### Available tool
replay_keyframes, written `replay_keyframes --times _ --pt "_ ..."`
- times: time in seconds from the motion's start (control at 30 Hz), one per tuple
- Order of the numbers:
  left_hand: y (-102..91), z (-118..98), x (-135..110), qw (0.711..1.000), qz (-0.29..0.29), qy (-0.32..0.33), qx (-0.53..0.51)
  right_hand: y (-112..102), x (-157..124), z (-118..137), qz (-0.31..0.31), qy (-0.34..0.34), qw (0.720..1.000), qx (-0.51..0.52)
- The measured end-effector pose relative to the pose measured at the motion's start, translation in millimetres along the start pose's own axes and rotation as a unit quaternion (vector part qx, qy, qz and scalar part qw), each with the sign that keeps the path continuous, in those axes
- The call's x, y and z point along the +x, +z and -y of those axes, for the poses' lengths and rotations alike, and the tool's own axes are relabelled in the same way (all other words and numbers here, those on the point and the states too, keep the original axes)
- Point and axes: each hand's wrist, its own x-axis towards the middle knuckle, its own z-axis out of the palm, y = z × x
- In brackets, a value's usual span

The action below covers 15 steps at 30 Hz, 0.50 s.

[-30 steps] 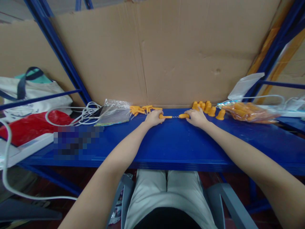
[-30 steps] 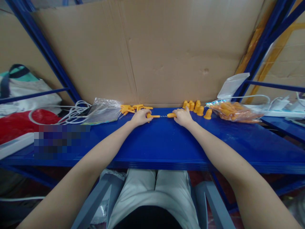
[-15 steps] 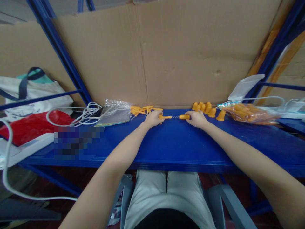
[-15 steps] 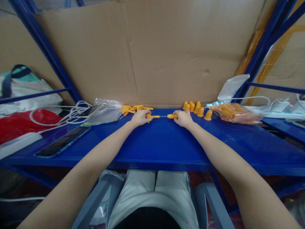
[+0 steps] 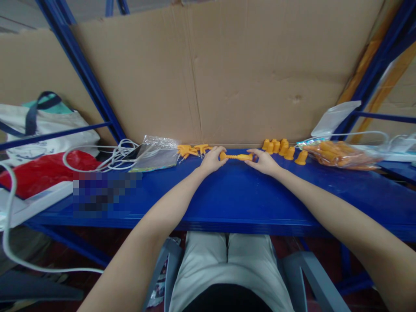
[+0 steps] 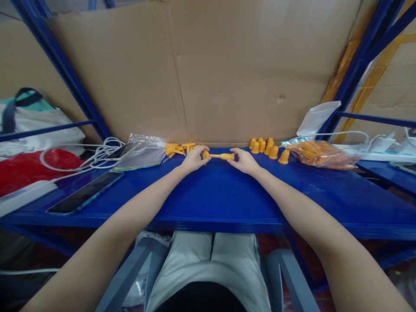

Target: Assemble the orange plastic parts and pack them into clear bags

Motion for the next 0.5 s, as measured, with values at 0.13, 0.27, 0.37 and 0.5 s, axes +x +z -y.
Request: replay_keyframes --times 0.13,0.27,0.37,0.5 --pt "-0.5 -4 -1 1.0 -0.015 0.001 -0.011 7 2 -2 -0.002 0.08 0.99 0.113" --pt "-2.8 -7 -3 1.0 0.002 -0.014 0.024 9 4 -2 0.052 0.158 0.952 0.255" --pt "-5.3 -8 -4 0.998 0.02 -0.031 0.051 6 4 0 0.064 0.199 0.924 0.32" --pt "-9.1 -9 -4 0.996 0.031 -0.042 0.068 -1 3 4 0.07 0.213 0.902 0.368"
